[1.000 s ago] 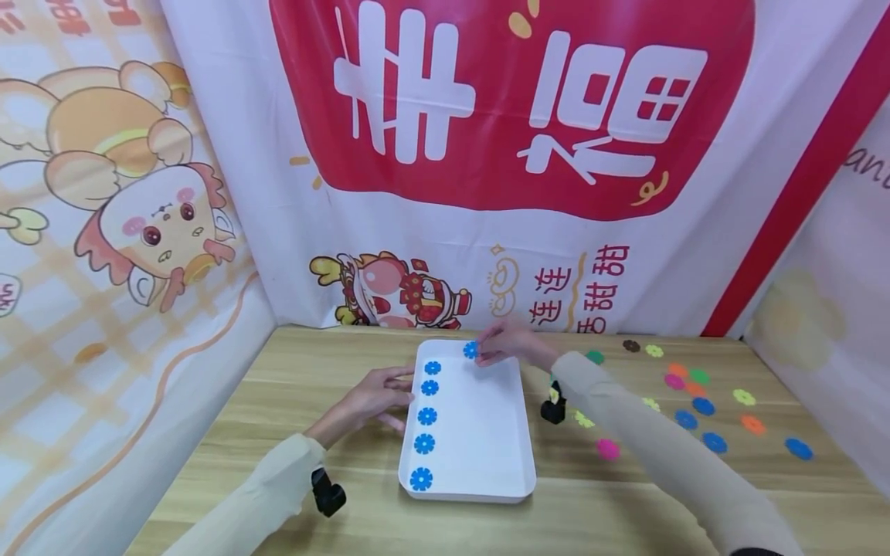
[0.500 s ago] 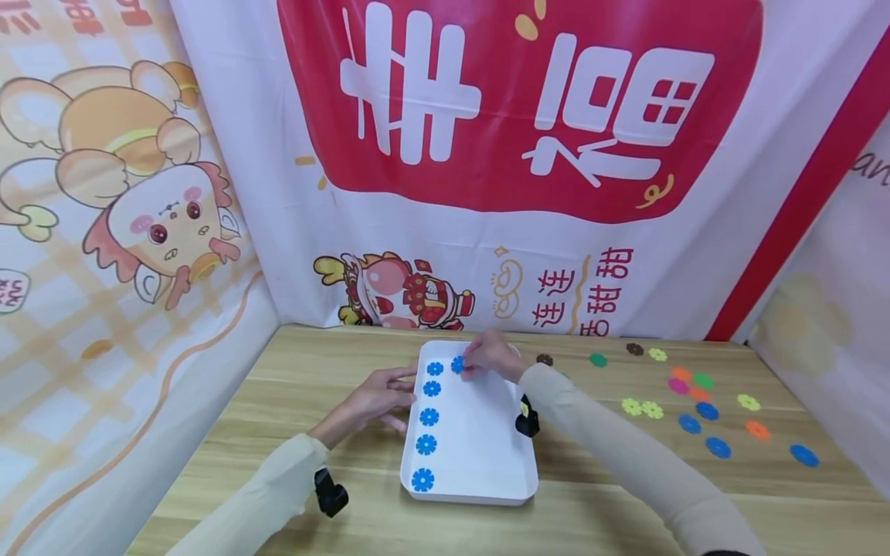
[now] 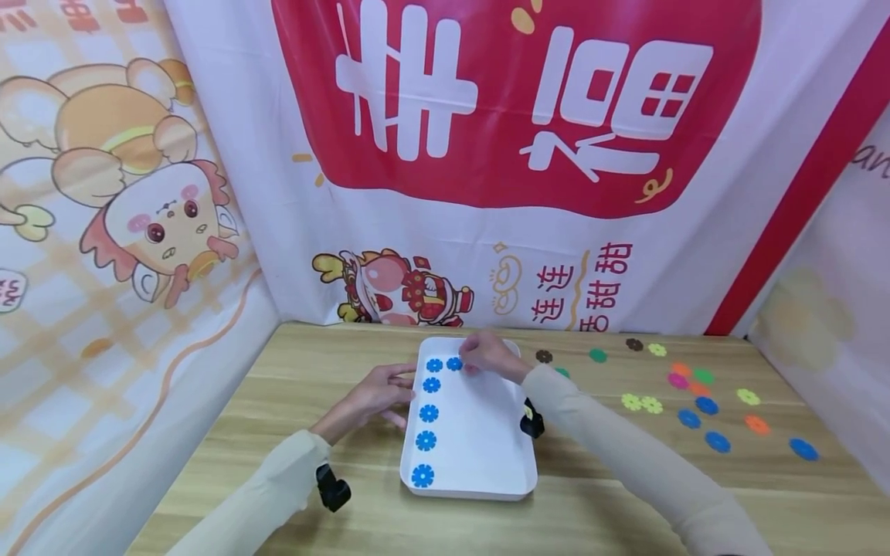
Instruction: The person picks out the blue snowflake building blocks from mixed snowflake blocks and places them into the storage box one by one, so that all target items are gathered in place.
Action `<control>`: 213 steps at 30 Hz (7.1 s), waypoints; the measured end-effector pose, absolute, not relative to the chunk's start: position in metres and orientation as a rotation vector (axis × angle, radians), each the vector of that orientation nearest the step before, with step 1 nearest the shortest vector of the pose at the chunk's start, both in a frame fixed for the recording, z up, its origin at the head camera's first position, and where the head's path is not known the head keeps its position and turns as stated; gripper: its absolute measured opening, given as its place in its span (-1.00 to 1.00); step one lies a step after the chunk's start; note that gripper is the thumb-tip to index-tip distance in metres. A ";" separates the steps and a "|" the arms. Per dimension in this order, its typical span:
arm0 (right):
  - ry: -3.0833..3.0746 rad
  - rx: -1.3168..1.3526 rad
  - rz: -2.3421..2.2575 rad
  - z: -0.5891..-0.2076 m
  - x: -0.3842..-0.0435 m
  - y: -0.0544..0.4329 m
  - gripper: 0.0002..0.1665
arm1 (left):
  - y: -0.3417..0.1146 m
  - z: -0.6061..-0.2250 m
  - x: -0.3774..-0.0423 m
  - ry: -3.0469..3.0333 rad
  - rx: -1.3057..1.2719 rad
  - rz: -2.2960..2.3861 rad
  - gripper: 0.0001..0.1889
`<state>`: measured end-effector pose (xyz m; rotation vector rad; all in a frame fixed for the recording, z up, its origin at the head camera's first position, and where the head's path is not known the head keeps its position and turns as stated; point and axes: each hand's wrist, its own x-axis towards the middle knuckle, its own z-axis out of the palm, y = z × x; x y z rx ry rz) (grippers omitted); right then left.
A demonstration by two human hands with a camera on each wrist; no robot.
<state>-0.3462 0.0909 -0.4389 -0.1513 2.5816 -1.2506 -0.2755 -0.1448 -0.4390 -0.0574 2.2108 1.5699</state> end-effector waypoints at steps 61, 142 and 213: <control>2.831 -0.380 -1.010 -0.489 -0.235 0.474 -0.34 | -0.148 -0.442 -0.272 2.240 -0.035 1.550 -0.36; 2.186 -0.113 -1.436 -0.435 -0.338 0.112 -0.87 | -0.156 -0.442 -0.275 2.081 -0.041 1.679 -0.29; 2.501 -0.620 -1.271 -0.416 -0.271 0.385 -0.54 | -0.157 -0.443 -0.272 2.101 -0.061 1.630 -0.33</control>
